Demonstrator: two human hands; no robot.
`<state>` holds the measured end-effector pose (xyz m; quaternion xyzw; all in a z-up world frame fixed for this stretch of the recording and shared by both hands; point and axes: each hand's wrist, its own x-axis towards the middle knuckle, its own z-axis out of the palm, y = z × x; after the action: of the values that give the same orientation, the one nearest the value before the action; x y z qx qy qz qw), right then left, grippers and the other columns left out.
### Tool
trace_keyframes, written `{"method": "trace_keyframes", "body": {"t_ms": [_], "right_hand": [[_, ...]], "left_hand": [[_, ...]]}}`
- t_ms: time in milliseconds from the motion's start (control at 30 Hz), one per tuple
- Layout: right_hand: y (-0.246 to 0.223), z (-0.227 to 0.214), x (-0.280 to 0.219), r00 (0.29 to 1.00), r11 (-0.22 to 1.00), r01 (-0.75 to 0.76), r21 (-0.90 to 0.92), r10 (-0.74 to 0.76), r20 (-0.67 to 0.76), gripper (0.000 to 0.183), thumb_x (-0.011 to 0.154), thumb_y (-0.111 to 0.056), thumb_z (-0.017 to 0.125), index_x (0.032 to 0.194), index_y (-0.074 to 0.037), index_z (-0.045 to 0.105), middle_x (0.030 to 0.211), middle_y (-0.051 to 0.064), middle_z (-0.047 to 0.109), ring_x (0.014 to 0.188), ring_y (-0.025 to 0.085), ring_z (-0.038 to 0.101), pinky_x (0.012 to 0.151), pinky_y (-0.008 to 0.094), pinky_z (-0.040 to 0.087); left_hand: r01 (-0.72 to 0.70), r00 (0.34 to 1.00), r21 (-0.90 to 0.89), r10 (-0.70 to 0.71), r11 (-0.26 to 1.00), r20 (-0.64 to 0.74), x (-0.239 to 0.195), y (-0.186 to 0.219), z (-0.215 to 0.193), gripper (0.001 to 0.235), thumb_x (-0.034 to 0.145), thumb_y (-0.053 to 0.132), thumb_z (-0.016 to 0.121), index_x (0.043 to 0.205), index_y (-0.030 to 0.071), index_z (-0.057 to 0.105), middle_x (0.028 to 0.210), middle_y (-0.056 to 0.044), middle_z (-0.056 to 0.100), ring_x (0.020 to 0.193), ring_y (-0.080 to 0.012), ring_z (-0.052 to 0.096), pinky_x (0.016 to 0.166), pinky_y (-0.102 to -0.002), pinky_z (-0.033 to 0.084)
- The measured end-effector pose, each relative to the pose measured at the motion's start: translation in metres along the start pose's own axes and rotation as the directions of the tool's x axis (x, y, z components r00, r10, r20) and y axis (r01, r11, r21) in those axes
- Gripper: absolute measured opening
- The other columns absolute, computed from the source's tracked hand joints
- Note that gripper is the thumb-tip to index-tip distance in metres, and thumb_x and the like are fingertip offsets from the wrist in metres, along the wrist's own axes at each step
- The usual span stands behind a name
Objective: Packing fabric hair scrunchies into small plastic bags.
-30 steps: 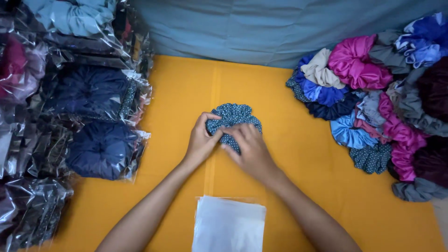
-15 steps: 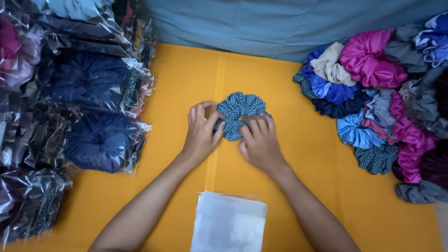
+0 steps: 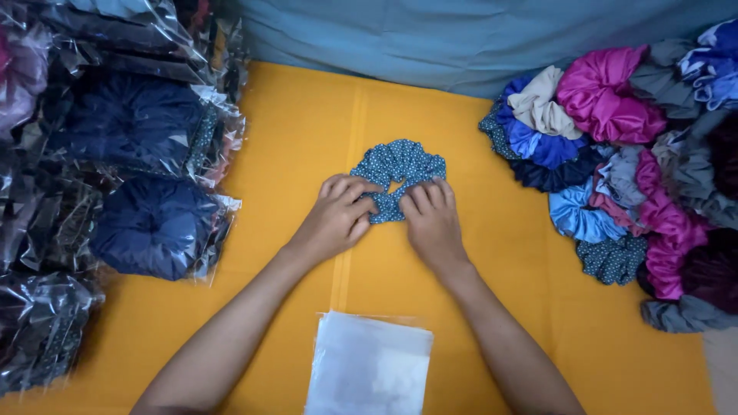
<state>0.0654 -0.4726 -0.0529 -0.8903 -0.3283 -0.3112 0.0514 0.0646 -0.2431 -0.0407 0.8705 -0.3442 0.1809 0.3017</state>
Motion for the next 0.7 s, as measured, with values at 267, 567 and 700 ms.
{"method": "trace_keyframes", "body": {"t_ms": [267, 567, 700], "right_hand": [[-0.025, -0.013, 0.016, 0.999, 0.961, 0.040, 0.272, -0.036, -0.018, 0.017, 0.090, -0.018, 0.064, 0.106, -0.011, 0.063, 0.103, 0.008, 0.061, 0.105, 0.030, 0.062, 0.102, 0.051, 0.048], [0.002, 0.010, -0.003, 0.996, 0.993, 0.047, 0.110, -0.055, 0.069, 0.003, 0.092, -0.010, 0.056, 0.094, -0.009, 0.059, 0.094, 0.008, 0.054, 0.105, 0.030, 0.056, 0.104, 0.050, 0.044], [-0.013, -0.017, 0.014, 0.999, 0.974, 0.026, 0.224, -0.035, 0.033, 0.005, 0.085, -0.008, 0.049, 0.089, -0.011, 0.052, 0.089, 0.006, 0.046, 0.093, 0.032, 0.052, 0.092, 0.049, 0.045]], "left_hand": [[0.122, 0.986, -0.140, -0.104, 0.983, 0.133, 0.001, -0.004, -0.003, 0.029, 0.088, 0.023, 0.057, 0.115, 0.014, 0.059, 0.126, -0.009, 0.062, 0.123, -0.0306, 0.053, 0.106, -0.052, 0.036], [-0.035, 0.997, 0.088, 0.029, 0.996, 0.065, -0.003, -0.002, 0.003, 0.025, 0.085, 0.031, 0.062, 0.105, 0.015, 0.062, 0.118, -0.008, 0.059, 0.116, -0.0312, 0.052, 0.099, -0.051, 0.037], [-0.044, 0.998, 0.040, 0.042, 0.998, 0.045, 0.001, 0.007, -0.006, 0.045, 0.082, 0.027, 0.063, 0.125, 0.014, 0.059, 0.137, -0.009, 0.054, 0.135, -0.0299, 0.043, 0.108, -0.051, 0.029]]}}
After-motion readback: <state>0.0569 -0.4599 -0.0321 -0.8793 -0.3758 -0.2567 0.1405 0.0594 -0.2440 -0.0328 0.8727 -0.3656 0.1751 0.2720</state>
